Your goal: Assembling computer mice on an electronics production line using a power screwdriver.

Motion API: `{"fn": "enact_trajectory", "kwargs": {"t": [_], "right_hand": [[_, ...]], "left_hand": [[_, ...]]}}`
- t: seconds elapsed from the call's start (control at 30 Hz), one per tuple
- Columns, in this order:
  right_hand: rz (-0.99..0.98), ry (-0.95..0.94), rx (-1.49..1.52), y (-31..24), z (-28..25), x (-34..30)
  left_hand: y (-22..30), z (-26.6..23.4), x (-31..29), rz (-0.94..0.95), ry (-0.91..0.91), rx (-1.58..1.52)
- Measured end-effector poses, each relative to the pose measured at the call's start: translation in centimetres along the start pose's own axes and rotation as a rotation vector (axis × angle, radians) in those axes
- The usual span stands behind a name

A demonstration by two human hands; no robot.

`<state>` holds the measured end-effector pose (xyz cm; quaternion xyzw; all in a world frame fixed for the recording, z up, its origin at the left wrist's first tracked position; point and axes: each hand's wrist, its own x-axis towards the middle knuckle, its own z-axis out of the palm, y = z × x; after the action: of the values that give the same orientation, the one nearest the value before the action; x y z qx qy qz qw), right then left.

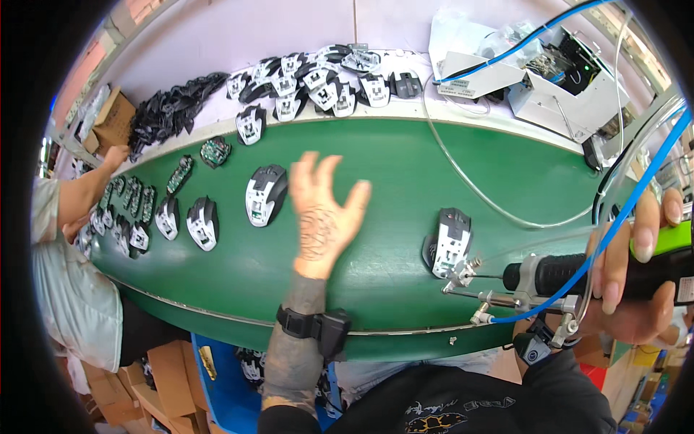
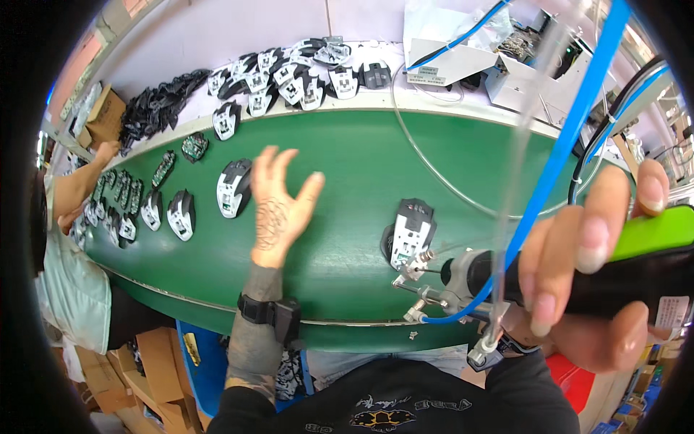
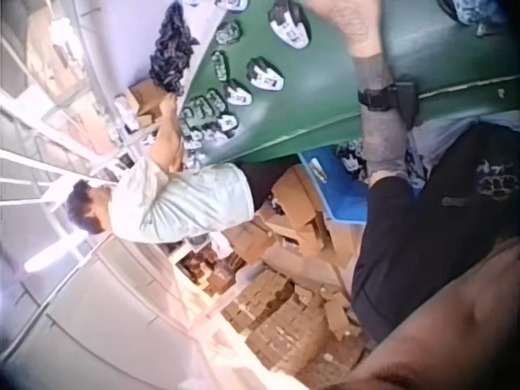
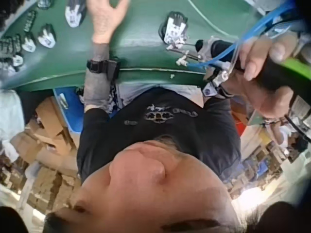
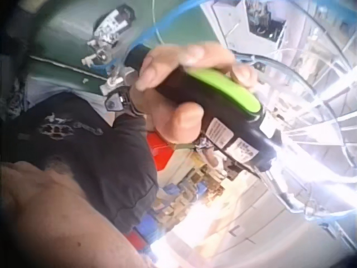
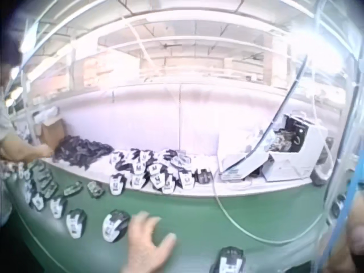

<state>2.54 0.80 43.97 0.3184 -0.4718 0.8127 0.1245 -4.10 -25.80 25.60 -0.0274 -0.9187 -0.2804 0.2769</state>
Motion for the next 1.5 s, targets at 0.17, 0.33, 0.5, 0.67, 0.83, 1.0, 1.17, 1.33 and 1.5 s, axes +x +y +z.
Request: {"fn": "enact_trajectory", "kwargs": {"t": [0.17, 0.33, 0.5, 0.67, 0.83, 1.0, 1.17, 1.33, 1.5], "right_hand": [[0.009, 0.072, -0.046, 0.7, 0.1, 0.1], [0.133, 0.222, -0.296, 2.1, 1.4, 0.7], [0.096, -0.007, -0.056, 1.3, -0.7, 0.8], [-0.035, -0.157, -0.008, 0.3, -1.6, 1.2], [-0.185, -0.078, -0.029, 0.5, -2.0, 1.2], [-0.191, -0.127, -0.113, 0.5, -2.9, 1.4], [-0.184, -0.098, -0.14, 0.4, -2.7, 1.4], [-0.162, -0.135, -0.141, 0.3, -2.8, 1.7], [-0.161, -0.117, -0.063, 0.8, -1.8, 2.1]], "left_hand": [[-10.8, -1.6, -0.1, -0.285, 0.12, 0.565], [-7.1, -2.4, 0.9, -0.297, -0.209, 0.26], [0.8, -0.7, 0.9, -0.675, -0.394, -0.754], [4.8, 0.1, -1.1, -0.862, -0.536, -1.921], [6.2, -0.3, -1.8, -0.902, -0.605, -2.002], [6.5, -0.1, -2.5, -0.869, -0.669, -2.024], [6.7, -0.5, -2.5, -0.861, -0.701, -2.036], [7.0, -0.4, -2.7, -0.889, -0.69, -2.101], [7.4, -0.5, -2.7, -0.954, -0.669, -2.132]]}}
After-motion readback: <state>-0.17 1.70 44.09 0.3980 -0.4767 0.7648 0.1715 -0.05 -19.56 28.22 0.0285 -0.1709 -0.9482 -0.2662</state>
